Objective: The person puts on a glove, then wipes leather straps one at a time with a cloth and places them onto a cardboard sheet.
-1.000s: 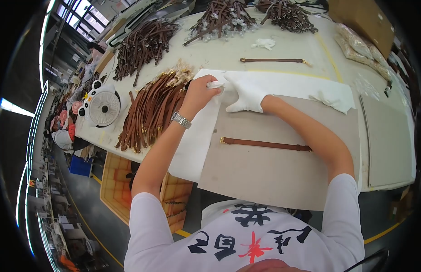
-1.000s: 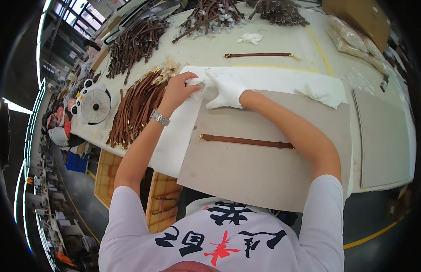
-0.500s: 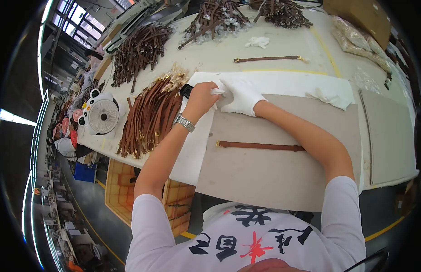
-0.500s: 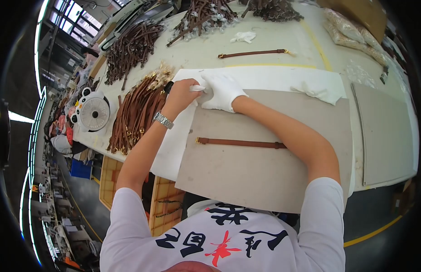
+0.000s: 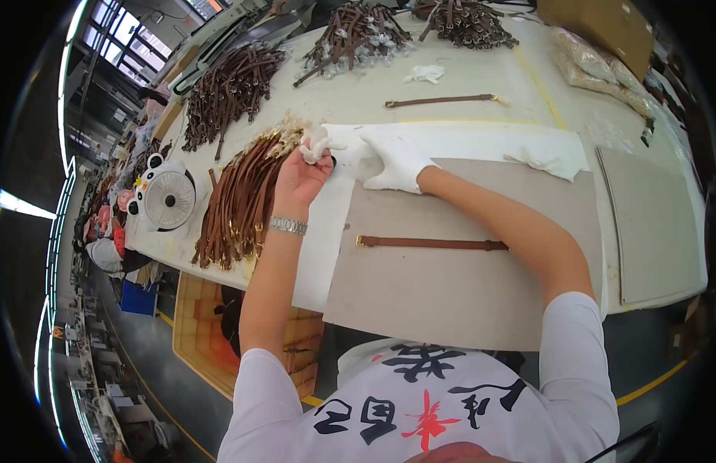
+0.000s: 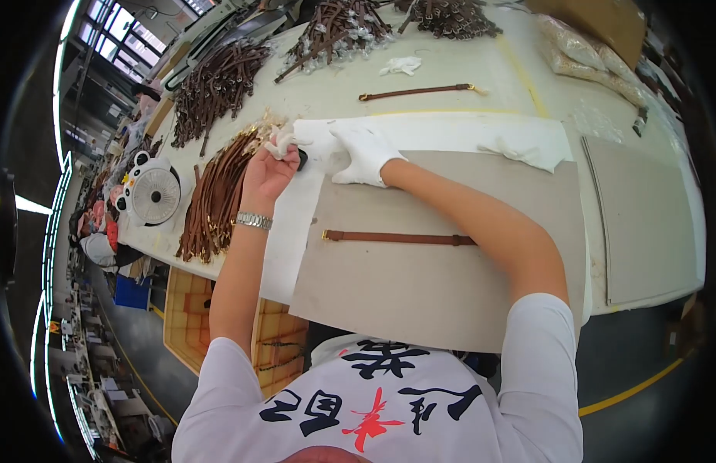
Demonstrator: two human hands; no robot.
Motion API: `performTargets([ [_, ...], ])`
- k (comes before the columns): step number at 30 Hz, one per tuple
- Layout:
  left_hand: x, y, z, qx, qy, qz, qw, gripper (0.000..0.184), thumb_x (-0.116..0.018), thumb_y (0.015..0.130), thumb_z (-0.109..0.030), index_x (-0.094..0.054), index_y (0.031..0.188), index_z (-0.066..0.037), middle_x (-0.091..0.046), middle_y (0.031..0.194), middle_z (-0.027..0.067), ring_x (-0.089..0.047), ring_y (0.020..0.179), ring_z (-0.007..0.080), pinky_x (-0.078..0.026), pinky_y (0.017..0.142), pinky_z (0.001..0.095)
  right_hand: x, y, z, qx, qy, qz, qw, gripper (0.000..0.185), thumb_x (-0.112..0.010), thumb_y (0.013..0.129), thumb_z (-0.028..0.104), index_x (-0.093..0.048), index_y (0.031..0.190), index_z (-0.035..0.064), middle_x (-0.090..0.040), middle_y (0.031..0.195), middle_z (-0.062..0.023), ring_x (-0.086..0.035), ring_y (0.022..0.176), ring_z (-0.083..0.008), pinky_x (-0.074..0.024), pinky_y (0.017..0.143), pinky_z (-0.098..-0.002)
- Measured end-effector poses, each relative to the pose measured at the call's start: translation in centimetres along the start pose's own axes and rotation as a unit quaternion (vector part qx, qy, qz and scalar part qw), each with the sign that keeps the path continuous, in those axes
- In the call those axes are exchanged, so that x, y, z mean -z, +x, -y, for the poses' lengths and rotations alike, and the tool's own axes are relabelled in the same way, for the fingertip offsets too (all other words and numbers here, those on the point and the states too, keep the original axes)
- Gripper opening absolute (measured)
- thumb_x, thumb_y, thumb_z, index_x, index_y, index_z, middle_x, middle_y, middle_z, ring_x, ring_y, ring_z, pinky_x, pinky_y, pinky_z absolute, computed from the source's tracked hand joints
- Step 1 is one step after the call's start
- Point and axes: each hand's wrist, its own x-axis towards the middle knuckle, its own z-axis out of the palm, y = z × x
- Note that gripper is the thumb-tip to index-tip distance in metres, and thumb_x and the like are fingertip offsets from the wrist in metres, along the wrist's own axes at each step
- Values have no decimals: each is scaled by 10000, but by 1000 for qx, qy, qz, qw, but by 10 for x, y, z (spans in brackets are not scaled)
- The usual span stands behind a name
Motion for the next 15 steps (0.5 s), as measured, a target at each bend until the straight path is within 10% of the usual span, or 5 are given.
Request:
performTargets([
  [7,-16,-116,36,-44,-20,69,996,329,-708,1108,-138,-612,1377,25,-695,1205,163,-658,1012,247,-553,839,370,101,-85,10,-131,139,45,981,793,-835,974,285,-514,1665,66,-573,1670,-182,-534,1543,-347,-409,1297,-422],
  [10,-60,-164,76,-188,275,-64,941,378,-723,1084,-102,-617,1413,51,-701,1226,130,-690,1058,222,-573,859,352,146,-181,36,-116,25,-13,993,574,-807,1001,191,-642,1539,77,-670,1551,-151,-679,1311,-343,-541,1129,-454],
  [13,-86,-180,105,-128,555,16,822,358,-766,1020,-43,-677,1362,17,-738,1244,110,-744,1066,199,-595,854,352,155,-245,49,-34,-117,-70,990,504,-809,961,113,-694,1449,62,-724,1431,-151,-696,1187,-368,-563,1051,-469],
  [15,-110,-182,139,-240,743,175,600,283,-772,949,8,-695,1221,-1,-712,1121,157,-733,1028,278,-572,843,383,155,-268,55,-65,-123,-71,988,465,-826,910,96,-731,1363,58,-752,1299,-149,-695,1103,-379,-567,969,-476],
])
